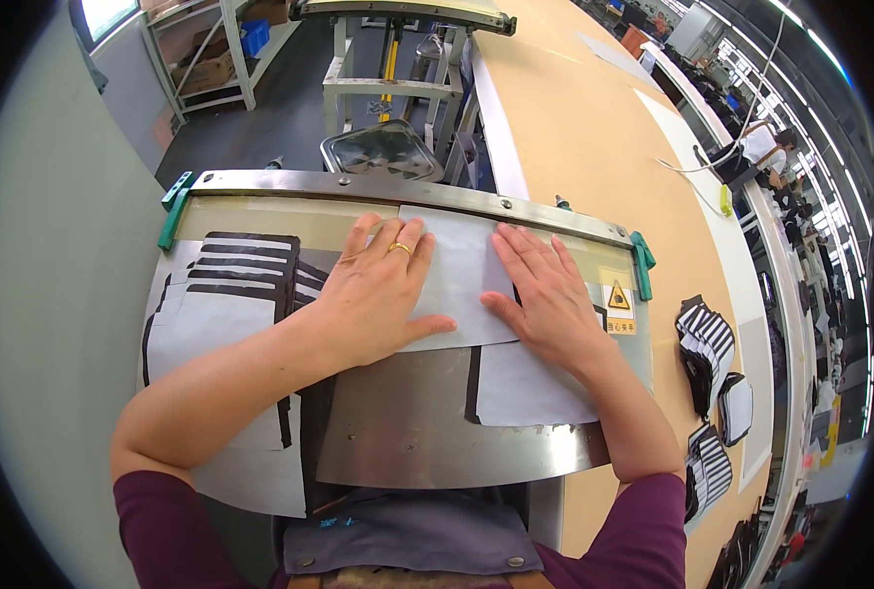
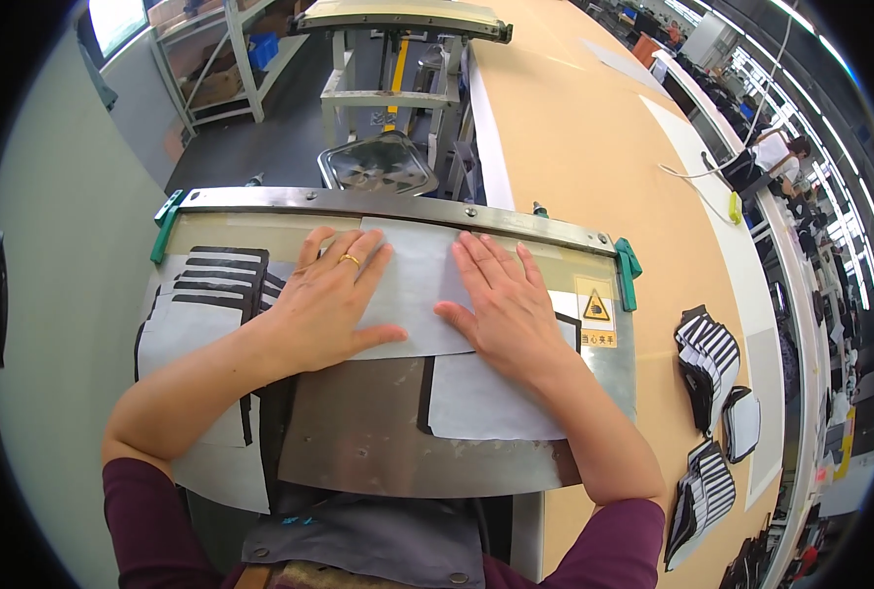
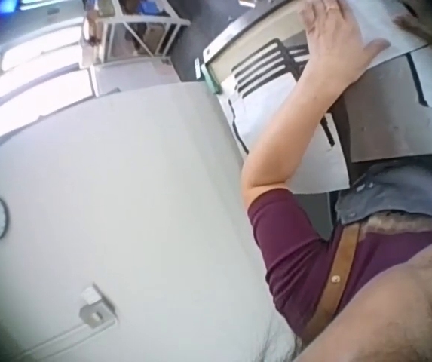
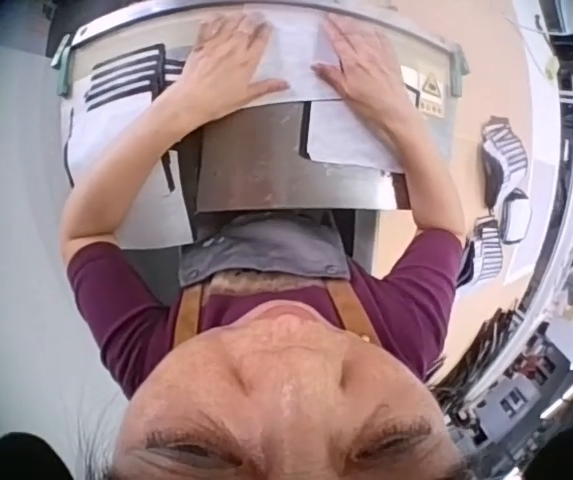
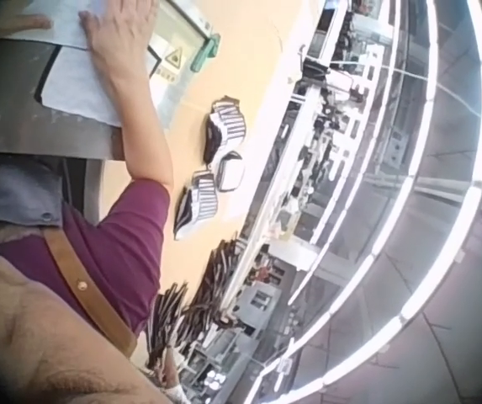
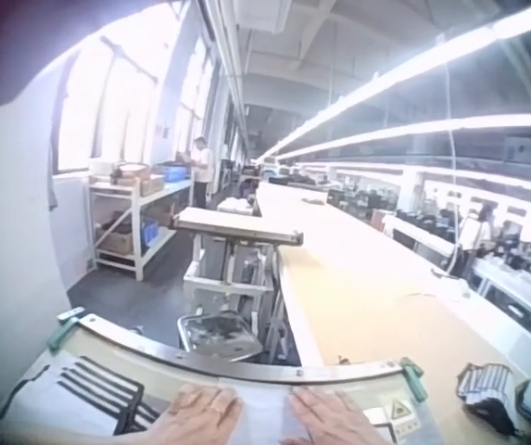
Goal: Folding the edges of leather pieces using a specialized folding machine.
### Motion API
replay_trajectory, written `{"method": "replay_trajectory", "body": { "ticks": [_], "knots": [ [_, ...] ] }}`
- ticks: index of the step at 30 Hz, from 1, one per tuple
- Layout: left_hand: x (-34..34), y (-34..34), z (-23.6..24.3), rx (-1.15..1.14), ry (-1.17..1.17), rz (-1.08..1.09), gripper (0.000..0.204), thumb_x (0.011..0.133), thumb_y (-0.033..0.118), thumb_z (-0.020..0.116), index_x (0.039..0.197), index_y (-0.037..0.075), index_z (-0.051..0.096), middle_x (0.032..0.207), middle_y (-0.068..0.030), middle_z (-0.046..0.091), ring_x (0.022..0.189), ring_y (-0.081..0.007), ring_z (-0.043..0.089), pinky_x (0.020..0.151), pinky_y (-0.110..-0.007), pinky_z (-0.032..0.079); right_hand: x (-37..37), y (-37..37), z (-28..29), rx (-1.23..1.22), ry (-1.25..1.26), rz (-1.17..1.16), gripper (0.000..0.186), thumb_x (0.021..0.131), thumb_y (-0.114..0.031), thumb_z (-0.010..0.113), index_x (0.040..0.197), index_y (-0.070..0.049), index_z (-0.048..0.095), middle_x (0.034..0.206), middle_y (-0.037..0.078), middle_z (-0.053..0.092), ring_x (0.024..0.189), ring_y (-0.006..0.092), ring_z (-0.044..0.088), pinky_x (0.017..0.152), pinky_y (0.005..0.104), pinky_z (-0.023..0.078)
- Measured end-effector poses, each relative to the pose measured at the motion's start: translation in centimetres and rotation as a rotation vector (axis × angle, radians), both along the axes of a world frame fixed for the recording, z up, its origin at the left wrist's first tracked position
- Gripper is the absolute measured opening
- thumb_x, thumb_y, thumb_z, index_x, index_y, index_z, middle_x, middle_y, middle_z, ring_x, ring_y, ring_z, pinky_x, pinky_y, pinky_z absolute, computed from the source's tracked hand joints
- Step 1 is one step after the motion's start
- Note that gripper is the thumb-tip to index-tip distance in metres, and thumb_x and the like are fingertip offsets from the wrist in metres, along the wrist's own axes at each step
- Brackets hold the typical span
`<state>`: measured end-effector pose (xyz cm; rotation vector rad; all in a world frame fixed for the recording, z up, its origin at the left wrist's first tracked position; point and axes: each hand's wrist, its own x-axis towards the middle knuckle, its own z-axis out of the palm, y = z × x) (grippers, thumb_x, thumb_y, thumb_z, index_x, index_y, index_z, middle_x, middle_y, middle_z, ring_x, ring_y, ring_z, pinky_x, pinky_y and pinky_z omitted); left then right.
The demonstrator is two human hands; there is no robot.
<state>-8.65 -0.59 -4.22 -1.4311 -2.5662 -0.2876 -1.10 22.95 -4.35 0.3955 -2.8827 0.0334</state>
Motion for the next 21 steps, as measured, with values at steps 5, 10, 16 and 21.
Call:
{"method": "replay_trajectory", "body": {
  "ticks": [5,10,16,21],
  "knots": [
    [0.0,-0.1,0.0,0.017,0.016,0.002,0.085,0.087,0.058,0.063,0.132,-0.013,0.047,0.138,-0.0246,0.046,0.132,-0.0329,0.041,0.117,-0.050,0.017,0.0,-0.5,1.3,-0.131,-0.061,-0.022,0.062,0.095,-0.045,0.058,0.136,0.002,0.051,0.138,0.015,0.048,0.132,0.0334,0.041,0.111,0.0463,0.032],
    [0.1,-0.3,0.2,0.019,-0.019,0.025,0.085,0.086,0.057,0.064,0.132,-0.013,0.047,0.135,-0.0240,0.048,0.131,-0.0331,0.043,0.118,-0.050,0.016,-0.3,-0.7,0.7,-0.075,-0.011,-0.009,0.060,0.094,-0.043,0.059,0.134,0.001,0.052,0.134,0.015,0.048,0.128,0.0335,0.042,0.108,0.0454,0.035],
    [-0.8,-0.3,1.4,0.002,-0.020,0.314,0.060,0.084,0.044,0.072,0.112,-0.008,0.059,0.115,-0.0204,0.059,0.114,-0.0301,0.053,0.101,-0.046,0.034,0.2,-1.0,1.0,-0.041,-0.017,-0.013,0.061,0.094,-0.043,0.060,0.135,0.001,0.051,0.136,0.016,0.046,0.130,0.0348,0.041,0.109,0.0446,0.034],
    [-2.4,-1.3,1.4,0.059,-0.324,0.291,0.033,0.085,0.029,0.073,0.098,0.005,0.055,0.105,-0.0110,0.059,0.106,-0.0295,0.054,0.093,-0.041,0.038,-0.1,-0.8,0.8,-0.130,0.007,-0.014,0.070,0.088,-0.037,0.070,0.142,-0.001,0.045,0.143,0.018,0.043,0.137,0.0379,0.037,0.114,0.0457,0.031]
  ]
}}
